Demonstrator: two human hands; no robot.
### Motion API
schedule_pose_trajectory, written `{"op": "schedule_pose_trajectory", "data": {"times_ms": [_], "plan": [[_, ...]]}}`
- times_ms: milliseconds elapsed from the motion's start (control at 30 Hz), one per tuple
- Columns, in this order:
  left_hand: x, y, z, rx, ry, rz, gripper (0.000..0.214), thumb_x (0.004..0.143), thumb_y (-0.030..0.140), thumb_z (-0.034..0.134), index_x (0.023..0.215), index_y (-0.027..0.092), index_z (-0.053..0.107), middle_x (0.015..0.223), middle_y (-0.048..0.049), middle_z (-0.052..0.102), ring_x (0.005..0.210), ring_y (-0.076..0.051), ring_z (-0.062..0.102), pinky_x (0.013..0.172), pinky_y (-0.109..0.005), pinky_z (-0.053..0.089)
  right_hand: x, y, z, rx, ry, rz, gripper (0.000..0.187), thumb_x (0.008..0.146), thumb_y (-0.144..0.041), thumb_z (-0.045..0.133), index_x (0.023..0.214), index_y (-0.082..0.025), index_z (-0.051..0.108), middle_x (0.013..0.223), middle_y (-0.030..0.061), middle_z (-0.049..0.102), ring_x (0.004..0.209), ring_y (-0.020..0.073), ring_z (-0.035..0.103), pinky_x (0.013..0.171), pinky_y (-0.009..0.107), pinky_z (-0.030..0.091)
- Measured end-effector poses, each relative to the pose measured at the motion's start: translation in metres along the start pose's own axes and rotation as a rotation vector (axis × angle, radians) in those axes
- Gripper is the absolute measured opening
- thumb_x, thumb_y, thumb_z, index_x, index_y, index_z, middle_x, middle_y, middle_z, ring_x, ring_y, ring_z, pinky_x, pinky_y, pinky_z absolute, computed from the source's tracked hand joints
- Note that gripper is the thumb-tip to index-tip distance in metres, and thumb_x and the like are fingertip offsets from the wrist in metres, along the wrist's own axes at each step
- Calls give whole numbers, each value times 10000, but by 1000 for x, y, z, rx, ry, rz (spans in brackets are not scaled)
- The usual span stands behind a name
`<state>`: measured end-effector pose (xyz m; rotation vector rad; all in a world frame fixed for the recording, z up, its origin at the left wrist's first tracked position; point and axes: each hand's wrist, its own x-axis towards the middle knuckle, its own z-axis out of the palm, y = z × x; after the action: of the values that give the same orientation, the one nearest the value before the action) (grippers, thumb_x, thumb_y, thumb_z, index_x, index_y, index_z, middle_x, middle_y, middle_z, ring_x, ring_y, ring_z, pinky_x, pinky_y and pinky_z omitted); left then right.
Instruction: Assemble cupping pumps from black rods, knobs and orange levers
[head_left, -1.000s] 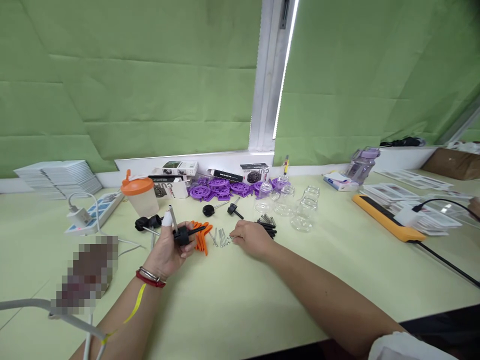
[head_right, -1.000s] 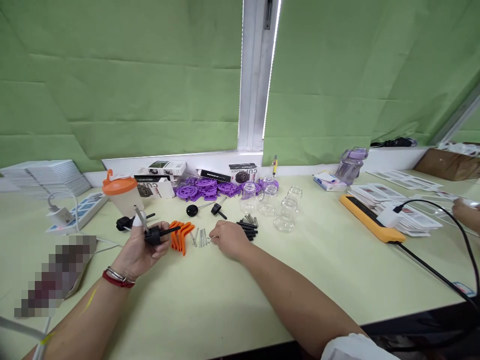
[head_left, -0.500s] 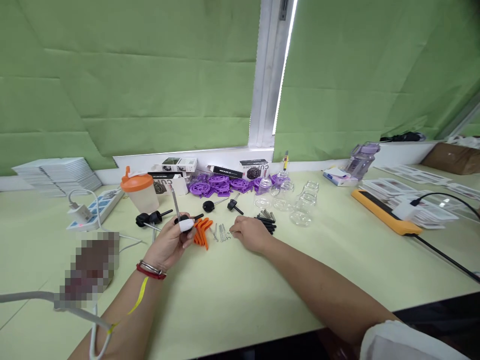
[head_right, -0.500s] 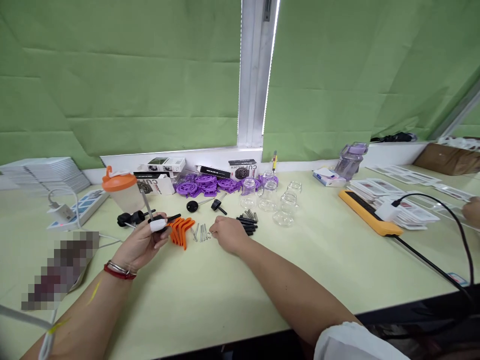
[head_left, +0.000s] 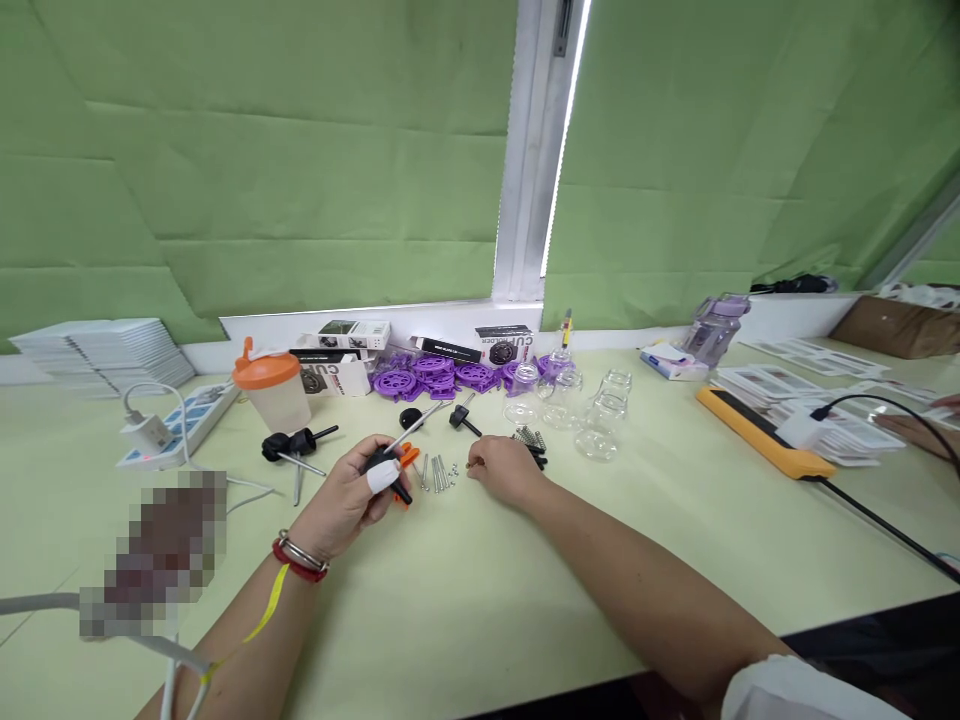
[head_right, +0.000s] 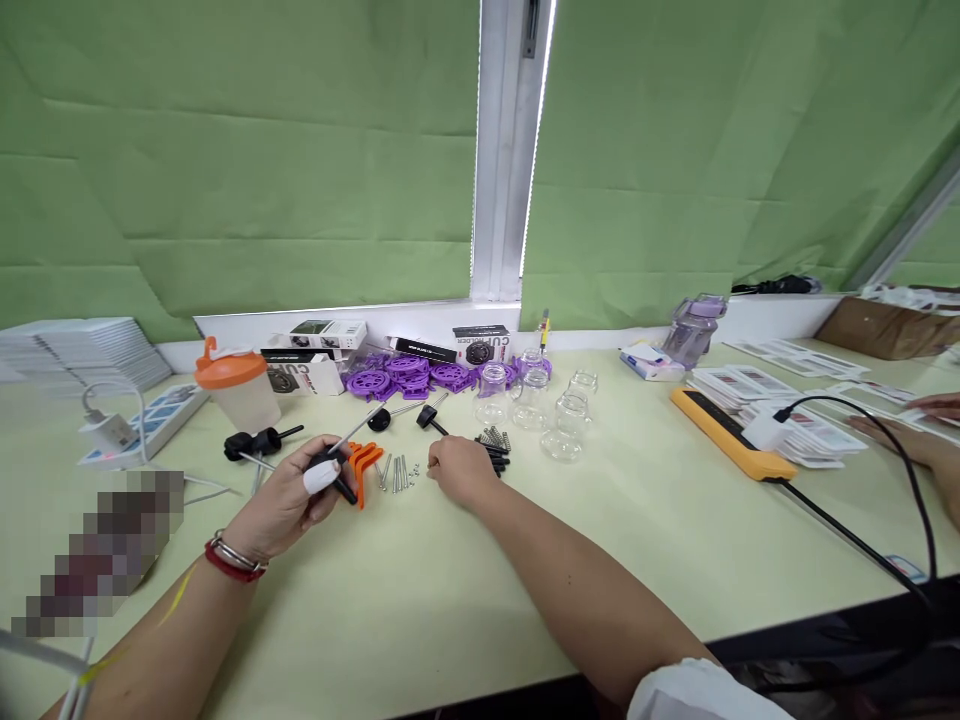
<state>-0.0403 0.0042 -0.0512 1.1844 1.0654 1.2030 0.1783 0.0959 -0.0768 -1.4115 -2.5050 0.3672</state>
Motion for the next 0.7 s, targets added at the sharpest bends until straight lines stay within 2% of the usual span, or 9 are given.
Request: {"op": "schedule_pose_trajectory", "data": {"times_ms": [133, 267, 467, 567, 633, 700], "plan": [[0, -2, 1, 38, -60, -48, 288, 759, 407, 650, 905, 183, 542, 592, 15, 576, 345, -13, 278, 350, -161, 165, 1, -1, 0, 14, -13, 23, 61, 798, -250, 629, 808, -213, 677, 910, 11, 698, 829, 160, 605, 643, 243, 344], [-2, 1, 4, 108, -97, -151, 246, 737, 391, 662, 790, 174, 559, 561, 23, 522, 361, -26, 268, 353, -179, 137, 0, -1, -1, 6, -41, 48, 63, 795, -206, 597, 779, -210, 658, 875, 11, 697, 797, 153, 601, 602, 238, 319], [-4, 4, 9, 202, -170, -220, 177, 644, 280, 718, 734, 206, 585, 579, 50, 461, 390, -58, 307, 387, -200, 215, -7, -3, -9, -73, -42, 13, 107, 780, -157, 560, 760, -194, 658, 799, 40, 681, 773, 172, 596, 602, 247, 328], [-2, -1, 10, 256, -192, -207, 153, 674, 308, 694, 731, 207, 595, 573, 50, 462, 385, -70, 345, 399, -213, 283, -13, 5, -21, 143, 23, 31, 145, 793, -163, 550, 878, -197, 662, 831, 32, 673, 739, 146, 577, 621, 234, 365], [-1, -5, 10, 272, -211, -222, 149, 688, 318, 678, 736, 201, 599, 585, 45, 475, 397, -81, 393, 417, -229, 340, -21, 14, -30, 424, 65, 41, 193, 819, -207, 534, 977, -193, 646, 808, 22, 651, 692, 124, 556, 619, 226, 386], [0, -9, 10, 279, -248, -255, 155, 687, 315, 673, 743, 192, 595, 593, 44, 483, 414, -94, 438, 435, -241, 379, -32, 23, -33, 720, 46, 72, 182, 826, -258, 535, 949, -175, 640, 707, 1, 603, 615, 105, 518, 577, 220, 383]]}}
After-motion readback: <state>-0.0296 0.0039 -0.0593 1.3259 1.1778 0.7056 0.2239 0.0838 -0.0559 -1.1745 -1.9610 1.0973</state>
